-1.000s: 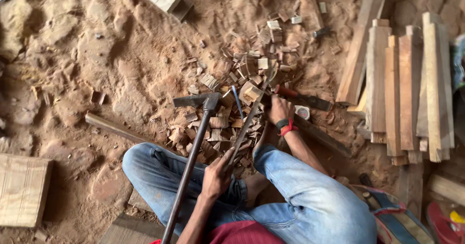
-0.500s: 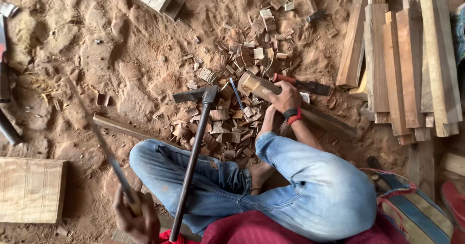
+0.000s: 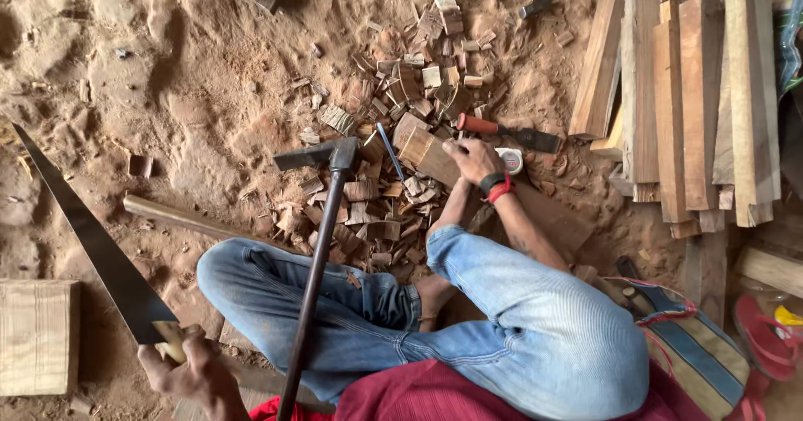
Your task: The person sits on the ground and carves a rectangular wooden block using a chisel and a mallet. They repeatedly strike the chisel to remove wood chips, occasionally pause to measure the block with a tape measure, and adjust the chisel position to continue shaping the wood.
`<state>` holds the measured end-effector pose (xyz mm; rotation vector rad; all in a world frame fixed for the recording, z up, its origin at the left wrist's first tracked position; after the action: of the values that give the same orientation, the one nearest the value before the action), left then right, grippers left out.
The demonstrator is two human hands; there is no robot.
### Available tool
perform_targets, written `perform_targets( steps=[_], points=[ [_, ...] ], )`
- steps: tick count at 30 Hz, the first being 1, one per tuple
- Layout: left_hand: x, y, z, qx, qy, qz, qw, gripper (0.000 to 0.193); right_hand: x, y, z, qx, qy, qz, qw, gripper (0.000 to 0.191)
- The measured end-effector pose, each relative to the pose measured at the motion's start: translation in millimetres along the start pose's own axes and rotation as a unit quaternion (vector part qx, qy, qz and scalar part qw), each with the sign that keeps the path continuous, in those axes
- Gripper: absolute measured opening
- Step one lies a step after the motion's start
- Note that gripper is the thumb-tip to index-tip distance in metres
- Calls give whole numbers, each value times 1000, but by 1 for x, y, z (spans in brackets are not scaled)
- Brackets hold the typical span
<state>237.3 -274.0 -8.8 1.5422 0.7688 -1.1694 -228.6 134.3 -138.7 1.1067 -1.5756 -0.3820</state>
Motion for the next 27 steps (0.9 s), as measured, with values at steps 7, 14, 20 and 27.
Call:
perform_targets(
  steps=[7, 14, 20, 27],
  points=[
    [0, -24, 8, 15, 10, -25, 1000, 23, -12, 4, 0, -57, -64, -102, 991, 54],
    [2, -29, 13, -36, -43, -15, 998, 34, -11, -2, 14, -40, -32, -67, 996, 52],
    [-10, -38, 24, -19, -219, 61, 974, 47, 5, 23, 13, -190, 20, -142, 971, 54],
    [23, -73, 72, 87, -372, 423, 821, 40, -10, 31, 13, -198, 9, -80, 977, 36]
  ],
)
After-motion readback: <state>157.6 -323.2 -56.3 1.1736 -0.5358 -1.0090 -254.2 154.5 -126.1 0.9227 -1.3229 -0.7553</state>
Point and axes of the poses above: each hand's wrist, its own z-axis towards the middle knuckle, its own y-axis out of the back of the hand, x = y × z, the point moved 8 cm from there along z, towards the middle knuckle, and after that the axes turned 1 degree about x, right-handed, at the moved point
